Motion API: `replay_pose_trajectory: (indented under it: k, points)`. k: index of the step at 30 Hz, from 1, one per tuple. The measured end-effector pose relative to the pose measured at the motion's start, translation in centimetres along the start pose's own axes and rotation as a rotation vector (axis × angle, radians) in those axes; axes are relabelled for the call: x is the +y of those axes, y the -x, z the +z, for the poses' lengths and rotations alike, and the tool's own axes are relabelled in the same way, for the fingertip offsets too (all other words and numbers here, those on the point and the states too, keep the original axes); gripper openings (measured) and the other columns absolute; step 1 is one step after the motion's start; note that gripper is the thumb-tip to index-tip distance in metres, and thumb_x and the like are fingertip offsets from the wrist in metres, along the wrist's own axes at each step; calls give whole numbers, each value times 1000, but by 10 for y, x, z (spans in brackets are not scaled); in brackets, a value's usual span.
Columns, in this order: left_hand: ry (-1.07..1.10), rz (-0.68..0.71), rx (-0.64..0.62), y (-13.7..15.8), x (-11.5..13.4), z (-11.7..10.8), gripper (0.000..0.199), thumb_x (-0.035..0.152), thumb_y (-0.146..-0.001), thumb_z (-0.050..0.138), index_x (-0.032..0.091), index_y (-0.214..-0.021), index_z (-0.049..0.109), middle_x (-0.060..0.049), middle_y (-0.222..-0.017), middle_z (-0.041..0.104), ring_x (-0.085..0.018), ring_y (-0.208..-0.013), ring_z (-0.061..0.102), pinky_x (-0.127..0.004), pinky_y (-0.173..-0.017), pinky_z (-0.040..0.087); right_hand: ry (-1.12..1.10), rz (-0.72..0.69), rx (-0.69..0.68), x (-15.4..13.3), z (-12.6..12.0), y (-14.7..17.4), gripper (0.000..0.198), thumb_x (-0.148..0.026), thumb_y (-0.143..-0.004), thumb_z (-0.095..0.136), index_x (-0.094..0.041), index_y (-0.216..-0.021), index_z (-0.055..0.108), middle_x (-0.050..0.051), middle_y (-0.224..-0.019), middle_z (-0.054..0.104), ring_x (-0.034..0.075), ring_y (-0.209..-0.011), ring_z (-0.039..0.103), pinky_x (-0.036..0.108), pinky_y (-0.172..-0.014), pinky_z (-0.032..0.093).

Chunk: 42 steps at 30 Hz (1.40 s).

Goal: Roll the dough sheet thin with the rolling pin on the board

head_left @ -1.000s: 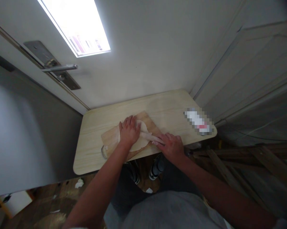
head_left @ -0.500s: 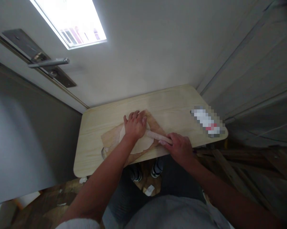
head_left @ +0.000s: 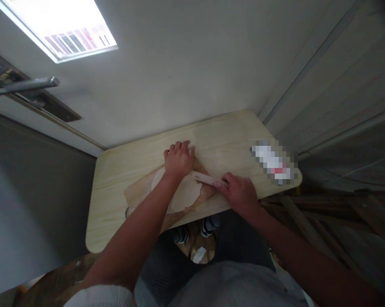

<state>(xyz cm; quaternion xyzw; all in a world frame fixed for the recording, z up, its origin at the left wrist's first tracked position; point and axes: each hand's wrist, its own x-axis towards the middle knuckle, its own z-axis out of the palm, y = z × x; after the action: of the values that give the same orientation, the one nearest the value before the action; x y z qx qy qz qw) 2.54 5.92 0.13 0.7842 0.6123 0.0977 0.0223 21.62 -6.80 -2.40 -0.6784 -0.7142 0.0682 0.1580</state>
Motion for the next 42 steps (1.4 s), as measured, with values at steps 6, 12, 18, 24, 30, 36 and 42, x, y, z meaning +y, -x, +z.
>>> replay_pose_trajectory:
  k: [6, 12, 18, 24, 30, 36, 42]
  points:
    - [25, 16, 21, 1, -2, 2, 49, 47, -103, 24, 26, -134, 55, -10, -128, 62, -30, -119, 54, -46, -98, 42, 16, 29, -49, -7, -9, 5, 47, -61, -99, 40, -20, -88, 60, 4, -73, 69, 18, -66, 62, 31, -62, 22]
    - [67, 54, 62, 25, -13, -2, 48, 46, -103, 23, 29, -137, 53, -7, -137, 59, -27, -121, 54, -45, -103, 39, 46, 38, -111, -22, -13, 23, 46, -64, -96, 43, -20, -93, 58, 5, -80, 71, 21, -71, 65, 30, -64, 26]
    - [40, 37, 57, 60, -25, -5, 48, 44, -103, 25, 29, -142, 48, -7, -145, 54, -28, -130, 50, -52, -112, 32, 75, 10, -173, -42, -14, 38, 42, -59, -98, 44, -20, -101, 58, 7, -87, 73, 23, -78, 67, 32, -67, 31]
    - [42, -85, 69, 88, -52, -16, 54, 53, -101, 32, 24, -146, 44, -11, -146, 54, -30, -132, 49, -57, -113, 30, 63, -5, -259, -53, -20, 45, 37, -54, -100, 43, -22, -101, 59, 5, -88, 73, 23, -82, 68, 32, -68, 33]
    - [73, -291, 76, 120, -80, -23, 49, 48, -100, 37, 18, -135, 54, -13, -134, 62, -32, -124, 55, -51, -105, 42, 43, 36, -253, -46, -20, 47, 36, -54, -100, 41, -23, -101, 60, 4, -87, 73, 22, -79, 68, 30, -64, 32]
    - [9, -349, 102, 154, -65, -21, 49, 48, -99, 40, 17, -134, 56, -16, -135, 59, -33, -123, 54, -49, -101, 45, 7, -34, -198, -30, -14, 38, 33, -52, -99, 46, -23, -98, 61, 2, -86, 71, 20, -79, 65, 29, -66, 33]
    - [-3, -404, 45, 172, -53, -32, 51, 52, -98, 41, 16, -131, 58, -17, -126, 62, -34, -115, 59, -50, -91, 50, 17, -245, -171, -18, -16, 5, 38, -57, -94, 55, -23, -106, 68, 6, -99, 68, 22, -96, 60, 31, -81, 37]
